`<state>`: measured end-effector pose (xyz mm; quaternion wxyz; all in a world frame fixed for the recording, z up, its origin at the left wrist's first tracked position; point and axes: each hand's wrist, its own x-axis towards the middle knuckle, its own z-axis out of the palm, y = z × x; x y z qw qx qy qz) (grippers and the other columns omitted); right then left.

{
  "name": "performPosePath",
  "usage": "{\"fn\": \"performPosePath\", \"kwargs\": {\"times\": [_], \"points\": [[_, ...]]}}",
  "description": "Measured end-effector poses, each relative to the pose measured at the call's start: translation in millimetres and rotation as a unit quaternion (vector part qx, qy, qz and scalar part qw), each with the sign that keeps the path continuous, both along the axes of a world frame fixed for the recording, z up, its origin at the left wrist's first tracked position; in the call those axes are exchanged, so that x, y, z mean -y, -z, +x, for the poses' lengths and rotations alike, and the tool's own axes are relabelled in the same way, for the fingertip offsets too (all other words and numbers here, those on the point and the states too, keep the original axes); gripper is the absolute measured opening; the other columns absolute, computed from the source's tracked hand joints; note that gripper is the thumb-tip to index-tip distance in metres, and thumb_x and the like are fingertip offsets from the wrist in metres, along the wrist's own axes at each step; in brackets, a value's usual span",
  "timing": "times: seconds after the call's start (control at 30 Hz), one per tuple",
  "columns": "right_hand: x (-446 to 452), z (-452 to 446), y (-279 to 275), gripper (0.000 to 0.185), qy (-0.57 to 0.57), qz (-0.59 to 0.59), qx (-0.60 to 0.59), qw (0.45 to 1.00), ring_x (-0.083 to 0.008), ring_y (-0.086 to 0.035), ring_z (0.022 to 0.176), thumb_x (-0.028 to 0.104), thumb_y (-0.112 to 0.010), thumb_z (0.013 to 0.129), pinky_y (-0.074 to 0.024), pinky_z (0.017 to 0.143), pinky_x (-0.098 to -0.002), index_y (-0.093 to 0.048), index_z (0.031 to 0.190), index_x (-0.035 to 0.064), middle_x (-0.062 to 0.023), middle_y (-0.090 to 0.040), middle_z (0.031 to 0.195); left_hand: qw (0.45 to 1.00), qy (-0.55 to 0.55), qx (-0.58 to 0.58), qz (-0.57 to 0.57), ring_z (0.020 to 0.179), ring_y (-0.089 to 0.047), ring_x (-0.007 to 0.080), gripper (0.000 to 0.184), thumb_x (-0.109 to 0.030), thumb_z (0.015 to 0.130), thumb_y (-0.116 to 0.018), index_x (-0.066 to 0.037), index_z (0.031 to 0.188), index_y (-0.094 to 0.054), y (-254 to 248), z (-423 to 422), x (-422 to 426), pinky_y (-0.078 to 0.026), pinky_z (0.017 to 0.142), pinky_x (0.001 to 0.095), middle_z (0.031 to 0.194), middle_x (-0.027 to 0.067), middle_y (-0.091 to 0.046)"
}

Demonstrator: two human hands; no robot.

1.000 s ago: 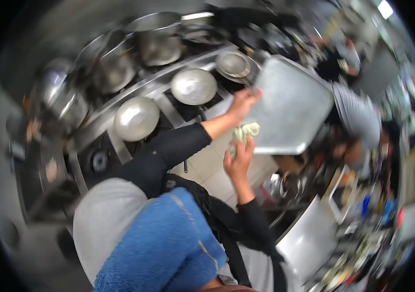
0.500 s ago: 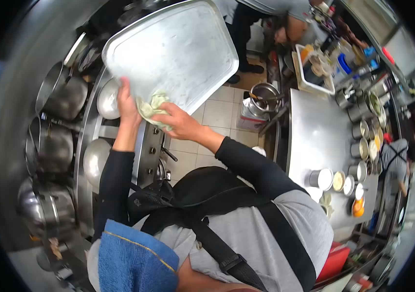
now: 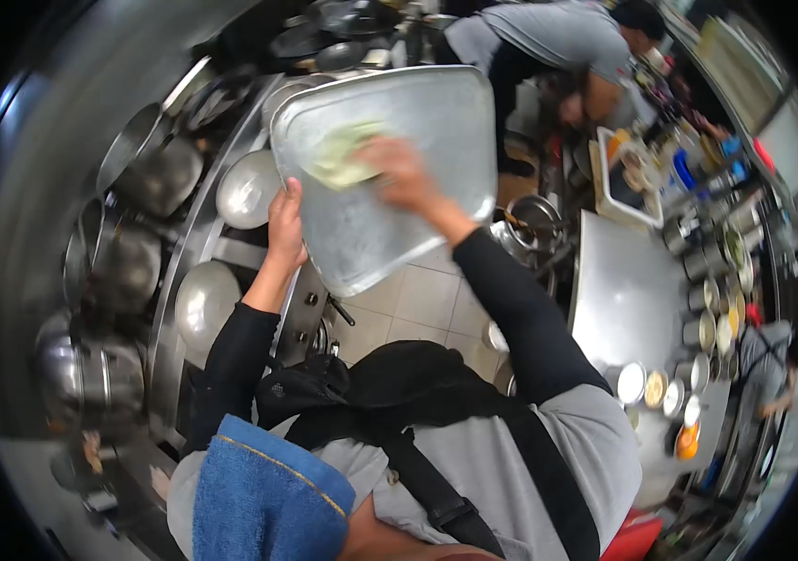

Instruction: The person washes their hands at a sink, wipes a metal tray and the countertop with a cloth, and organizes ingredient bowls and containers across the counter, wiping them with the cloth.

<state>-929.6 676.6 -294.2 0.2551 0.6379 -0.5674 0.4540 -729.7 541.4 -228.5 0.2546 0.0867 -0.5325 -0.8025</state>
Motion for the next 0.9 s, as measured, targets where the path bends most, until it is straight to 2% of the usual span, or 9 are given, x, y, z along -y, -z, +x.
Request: {"fn": "performPosePath", "kwargs": {"times": [0.07, 0.13, 0.23, 0.33, 0.47, 0.53, 0.6, 0.73, 0.9], "points": [[-29, -65, 28, 0.032, 0.265, -0.071, 0.178, 0.945, -0.0362, -0.059, 0.111, 0.011, -0.059, 0.082, -0.0464, 0.092, -0.0448, -0.067, 0.113, 0.0062, -0.0165, -0.066, 0.115, 0.999, 0.005, 0.033, -0.038, 0.1, -0.059, 0.0147, 0.052, -0.045, 0.099, -0.053, 0.001, 0.12, -0.058, 7, 24, 19, -0.049, 0.086, 0.0321, 0.114, 0.0105, -0.064], [-56, -77, -24, 0.021, 0.468, 0.037, 0.517, 0.716, -0.0255, -0.065, 0.069, 0.022, -0.063, 0.079, -0.0512, 0.064, -0.0404, -0.071, 0.084, 0.0028, -0.0131, -0.07, 0.077, 0.96, -0.029, 0.116, -0.252, 0.094, -0.06, 0.0144, 0.043, -0.042, 0.098, -0.057, 0.0, 0.102, -0.067, 45, 34, 46, -0.049, 0.085, 0.0298, 0.098, 0.007, -0.067], [11, -57, -5, 0.032, 0.194, -0.04, 0.54, 0.818, -0.0284, -0.065, 0.095, 0.013, -0.058, 0.085, -0.0492, 0.085, -0.0407, -0.059, 0.113, -0.0025, -0.0191, -0.066, 0.107, 0.954, -0.01, 0.133, -0.268, 0.075, -0.049, 0.01, 0.036, -0.038, 0.095, -0.062, -0.002, 0.093, -0.066, 64, 5, 39, -0.043, 0.067, 0.0327, 0.078, -0.0026, -0.056], [35, 66, -38, 0.05, 0.039, 0.113, -0.004, 0.993, -0.0376, -0.044, 0.131, 0.005, -0.058, 0.079, -0.0298, 0.111, -0.0452, -0.054, 0.128, -0.0016, -0.0219, -0.052, 0.134, 0.988, -0.065, -0.001, -0.14, 0.086, -0.047, 0.0052, 0.037, -0.041, 0.098, -0.058, -0.005, 0.099, -0.067, 53, -18, 28, -0.042, 0.077, 0.0278, 0.088, -0.0052, -0.057], [20, -48, 16, 0.043, 0.217, -0.011, 0.126, 0.968, -0.0319, -0.056, 0.115, 0.003, -0.053, 0.079, -0.0418, 0.099, -0.0426, -0.06, 0.121, 0.0002, -0.0165, -0.061, 0.123, 0.991, 0.007, 0.045, -0.126, 0.087, -0.045, 0.0029, 0.037, -0.041, 0.098, -0.058, -0.005, 0.104, -0.067, 42, 18, 50, -0.04, 0.079, 0.0237, 0.089, -0.0079, -0.055], [1, -81, 7, 0.038, 0.241, 0.023, 0.578, 0.779, -0.0267, -0.063, 0.095, 0.009, -0.056, 0.079, -0.0489, 0.088, -0.0378, -0.064, 0.114, -0.0023, -0.0147, -0.068, 0.104, 0.987, 0.042, 0.057, -0.142, 0.086, -0.044, 0.0025, 0.038, -0.042, 0.098, -0.059, -0.005, 0.103, -0.067, 37, 33, 44, -0.039, 0.078, 0.023, 0.089, -0.0082, -0.054], [27, -70, 22, 0.029, 0.222, 0.05, 0.388, 0.893, -0.0242, -0.065, 0.077, 0.009, -0.055, 0.08, -0.0518, 0.075, -0.0349, -0.066, 0.103, -0.0049, -0.014, -0.068, 0.083, 0.982, 0.005, 0.094, -0.164, 0.085, -0.045, 0.0031, 0.045, -0.048, 0.096, -0.059, -0.005, 0.103, -0.067, 33, 25, 46, -0.041, 0.076, 0.0237, 0.088, -0.0067, -0.055], [80, 130, 49, 0.044, 0.121, 0.109, 0.056, 0.985, -0.0432, -0.043, 0.125, 0.004, -0.057, 0.082, -0.0314, 0.11, -0.0482, -0.051, 0.125, -0.0073, -0.0301, -0.046, 0.13, 0.991, -0.062, 0.103, -0.063, 0.092, -0.059, 0.0114, 0.053, -0.054, 0.091, -0.062, -0.004, 0.111, -0.067, 34, -23, 74, -0.049, 0.082, 0.0302, 0.104, 0.0037, -0.066], [-12, 74, 125, 0.027, 0.081, 0.303, -0.025, 0.949, -0.0363, -0.06, 0.106, 0.0, -0.055, 0.081, -0.0469, 0.091, -0.0459, -0.066, 0.106, 0.0025, -0.0258, -0.063, 0.107, 0.96, -0.135, 0.196, -0.144, 0.119, -0.052, 0.0223, 0.074, -0.064, 0.091, -0.053, 0.0, 0.128, -0.058, 6, 16, 107, -0.039, 0.103, 0.0396, 0.126, 0.0137, -0.06]]}}
